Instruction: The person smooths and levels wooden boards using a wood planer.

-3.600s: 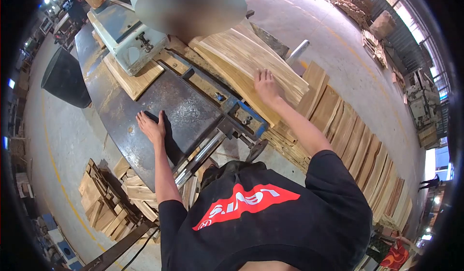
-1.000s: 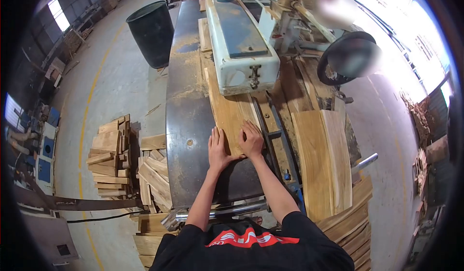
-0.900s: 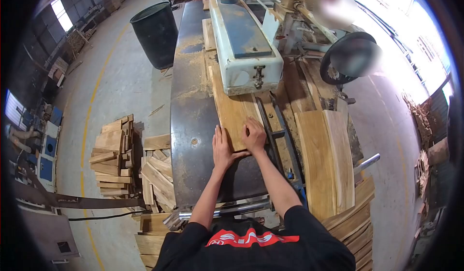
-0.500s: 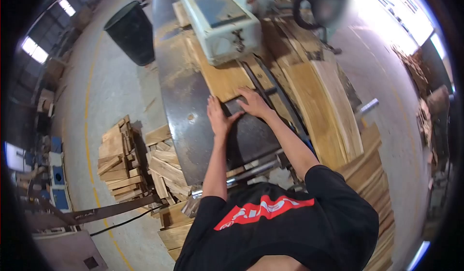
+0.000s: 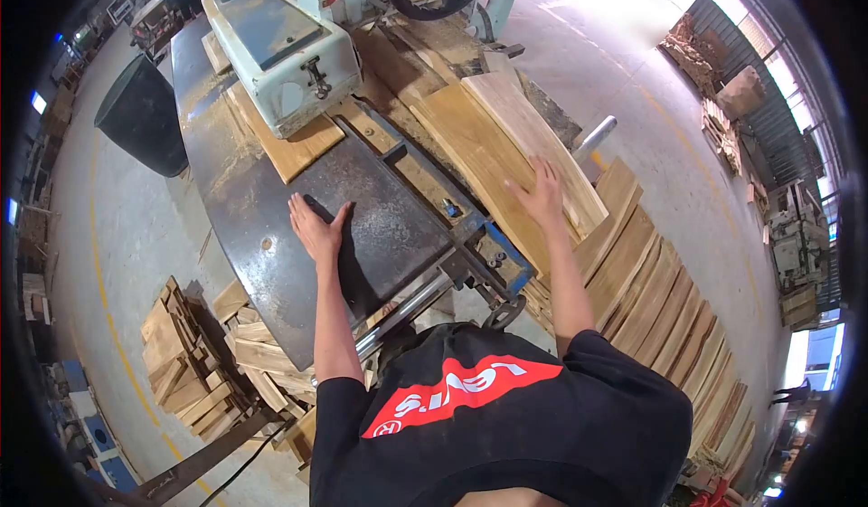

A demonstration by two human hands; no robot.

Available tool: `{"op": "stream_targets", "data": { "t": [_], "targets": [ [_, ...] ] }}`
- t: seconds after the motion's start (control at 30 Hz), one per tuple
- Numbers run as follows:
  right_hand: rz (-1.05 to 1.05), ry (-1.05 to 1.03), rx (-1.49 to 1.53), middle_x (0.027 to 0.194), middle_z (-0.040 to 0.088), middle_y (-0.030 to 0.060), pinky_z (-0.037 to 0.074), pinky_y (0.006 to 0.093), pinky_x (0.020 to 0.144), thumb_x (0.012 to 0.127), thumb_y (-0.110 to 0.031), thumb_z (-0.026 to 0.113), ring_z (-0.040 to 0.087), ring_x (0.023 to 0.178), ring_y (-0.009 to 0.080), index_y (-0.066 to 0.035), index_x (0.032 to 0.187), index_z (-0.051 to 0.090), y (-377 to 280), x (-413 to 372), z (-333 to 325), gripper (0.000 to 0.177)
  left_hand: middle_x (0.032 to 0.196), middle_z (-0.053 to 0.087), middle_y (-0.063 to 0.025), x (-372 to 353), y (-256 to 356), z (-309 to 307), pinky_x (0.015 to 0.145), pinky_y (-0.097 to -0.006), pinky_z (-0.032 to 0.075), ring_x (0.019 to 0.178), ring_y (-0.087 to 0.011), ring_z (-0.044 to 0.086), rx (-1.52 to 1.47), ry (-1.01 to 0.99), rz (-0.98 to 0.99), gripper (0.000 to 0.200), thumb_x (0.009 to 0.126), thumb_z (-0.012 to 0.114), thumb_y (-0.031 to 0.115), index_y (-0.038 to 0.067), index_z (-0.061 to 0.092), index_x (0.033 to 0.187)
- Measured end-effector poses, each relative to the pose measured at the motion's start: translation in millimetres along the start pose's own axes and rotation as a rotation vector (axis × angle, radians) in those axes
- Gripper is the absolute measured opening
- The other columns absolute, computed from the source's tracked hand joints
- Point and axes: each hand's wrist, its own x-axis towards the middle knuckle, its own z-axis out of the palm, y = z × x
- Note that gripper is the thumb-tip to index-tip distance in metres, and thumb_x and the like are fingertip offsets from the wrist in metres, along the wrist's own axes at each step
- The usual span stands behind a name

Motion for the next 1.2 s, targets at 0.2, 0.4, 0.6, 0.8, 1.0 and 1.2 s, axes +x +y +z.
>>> {"op": "stream_targets", "data": {
  "t": [0.2,0.4,0.6,0.8,1.0,1.2],
  "targets": [
    [-0.115,-0.085,-0.118,0.169,0.029,0.0315,0.021,0.0566,0.129,0.089,-0.062,0.075,0.028,0.157,0.0463,0.0,0.154,0.049,-11.6,-59.3,-6.2,0.094,0.162,0.044,-0.0293,-1.3,1.7,0.5,0.128,-0.048,0.027,0.156,-0.0397,0.036,0.04,0.002,0.018,0.117,0.079,0.085,0.064,-0.011,0.04,0.155],
    [-0.086,-0.114,-0.098,0.17,0.027,0.0281,0.022,0.0576,0.128,0.084,-0.059,0.082,0.025,0.158,0.0444,-0.006,0.155,0.049,-30.7,-59.9,-18.6,0.095,0.163,0.043,-0.0279,-1.7,4.6,0.9,0.129,-0.0478,0.025,0.157,-0.038,0.034,0.064,-0.022,-0.025,0.114,0.084,0.079,0.068,-0.011,0.04,0.156],
    [-0.037,-0.057,-0.083,0.166,0.032,0.0226,0.025,0.0599,0.125,0.07,-0.054,0.092,0.03,0.153,0.0438,-0.011,0.154,0.049,-31.8,-56.1,-13.3,0.104,0.163,0.044,-0.026,-1.1,4.6,0.4,0.129,-0.0478,0.025,0.157,-0.0365,0.034,0.07,-0.021,-0.05,0.111,0.087,0.076,0.068,-0.009,0.04,0.157],
    [0.171,-0.238,-0.156,0.149,0.041,0.0203,0.028,0.0589,0.12,0.051,-0.053,0.1,0.036,0.142,0.0417,-0.018,0.15,0.054,-44.8,-27.0,-25.7,0.115,0.161,0.046,-0.0263,-1.6,3.2,2.3,0.128,-0.0487,0.026,0.156,-0.0376,0.036,0.054,-0.008,-0.026,0.106,0.088,0.075,0.067,-0.009,0.043,0.155],
    [0.198,-0.375,-0.056,0.151,0.041,0.0214,0.026,0.0596,0.12,0.046,-0.06,0.101,0.035,0.143,0.0433,-0.019,0.155,0.05,-43.7,-1.7,-46.2,0.127,0.162,0.046,-0.0264,-1.0,2.0,1.3,0.128,-0.0488,0.026,0.156,-0.0376,0.036,0.039,-0.003,-0.038,0.104,0.09,0.073,0.067,-0.009,0.043,0.155],
    [0.322,-0.529,0.565,0.144,0.061,0.0214,0.046,0.0426,0.114,0.062,-0.06,0.096,0.058,0.133,0.0316,-0.009,0.152,0.056,-37.1,23.4,-54.6,0.111,0.162,0.045,-0.0258,-0.4,0.5,0.9,0.129,-0.0473,0.025,0.157,-0.037,0.034,0.014,-0.025,-0.052,0.104,0.09,0.072,0.067,-0.009,0.042,0.155]
  ]
}}
